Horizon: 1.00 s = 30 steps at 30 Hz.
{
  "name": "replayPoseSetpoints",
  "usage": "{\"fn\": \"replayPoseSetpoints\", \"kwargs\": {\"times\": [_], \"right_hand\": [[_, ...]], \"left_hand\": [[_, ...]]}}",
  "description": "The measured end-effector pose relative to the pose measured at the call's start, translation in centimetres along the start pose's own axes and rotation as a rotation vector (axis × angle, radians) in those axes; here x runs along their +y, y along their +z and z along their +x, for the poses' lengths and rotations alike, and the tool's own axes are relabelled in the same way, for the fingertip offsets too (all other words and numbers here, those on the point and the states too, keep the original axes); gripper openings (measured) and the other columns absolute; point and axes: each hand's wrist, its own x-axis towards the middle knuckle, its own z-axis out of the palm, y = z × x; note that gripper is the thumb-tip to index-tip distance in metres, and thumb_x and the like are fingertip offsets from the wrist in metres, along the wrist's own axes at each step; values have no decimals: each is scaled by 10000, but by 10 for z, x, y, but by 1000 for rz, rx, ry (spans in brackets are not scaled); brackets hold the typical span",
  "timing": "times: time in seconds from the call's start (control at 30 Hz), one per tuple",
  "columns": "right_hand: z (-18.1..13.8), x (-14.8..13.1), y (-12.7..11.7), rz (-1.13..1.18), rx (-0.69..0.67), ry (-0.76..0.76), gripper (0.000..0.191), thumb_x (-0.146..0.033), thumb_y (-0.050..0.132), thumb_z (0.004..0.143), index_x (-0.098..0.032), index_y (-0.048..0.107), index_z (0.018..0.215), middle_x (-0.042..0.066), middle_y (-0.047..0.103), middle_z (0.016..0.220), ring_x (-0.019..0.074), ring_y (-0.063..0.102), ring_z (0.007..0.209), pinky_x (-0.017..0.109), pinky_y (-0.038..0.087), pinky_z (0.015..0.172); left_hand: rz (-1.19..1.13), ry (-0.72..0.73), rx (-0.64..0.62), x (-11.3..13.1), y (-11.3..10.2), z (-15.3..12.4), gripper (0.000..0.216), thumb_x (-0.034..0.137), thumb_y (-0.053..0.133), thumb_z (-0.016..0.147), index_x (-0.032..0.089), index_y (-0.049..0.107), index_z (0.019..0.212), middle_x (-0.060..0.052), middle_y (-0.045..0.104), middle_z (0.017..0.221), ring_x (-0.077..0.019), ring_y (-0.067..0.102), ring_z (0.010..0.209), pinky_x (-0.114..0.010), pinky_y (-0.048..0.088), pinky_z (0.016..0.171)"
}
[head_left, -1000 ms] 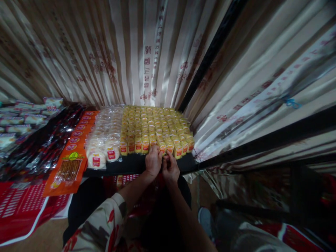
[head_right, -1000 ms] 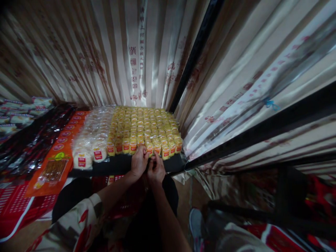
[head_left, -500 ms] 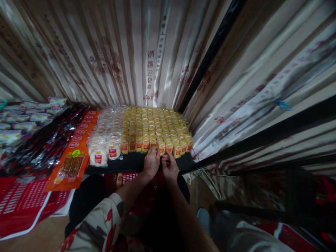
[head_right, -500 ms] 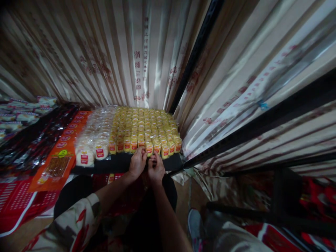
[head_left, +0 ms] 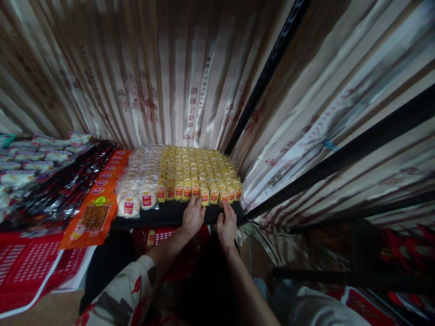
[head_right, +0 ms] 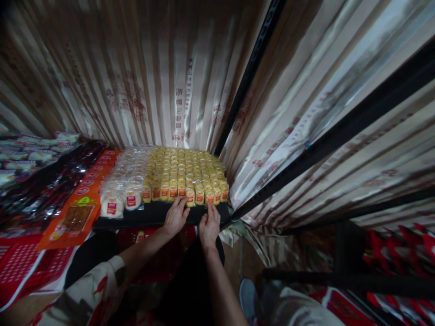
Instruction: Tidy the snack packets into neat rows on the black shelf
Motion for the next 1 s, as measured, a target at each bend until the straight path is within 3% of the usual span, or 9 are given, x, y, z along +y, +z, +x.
{"fn": "replayPoseSetpoints", "kwargs": {"times": [0.7,1.0], "right_hand": [[7,-2,5,115,42,32,403,-193,346,830,-125,537,1178,135,490,1129,210,469,1093,418,399,973],[-15,-34,-13,224,12,-70,293,-197,386,854,-176,567,1084,103,562,1030,181,558,954,381,481,853]], "left_hand": [[-5,83,41,-7,1,7,308,117,440,843,201,578,1105,-39,542,1166,-144,510,1079,-265,412,966],[-36,73,53,-10,0,5,301,133,453,827,243,622,1050,-28,507,1129,-124,543,937,-244,466,872]]}}
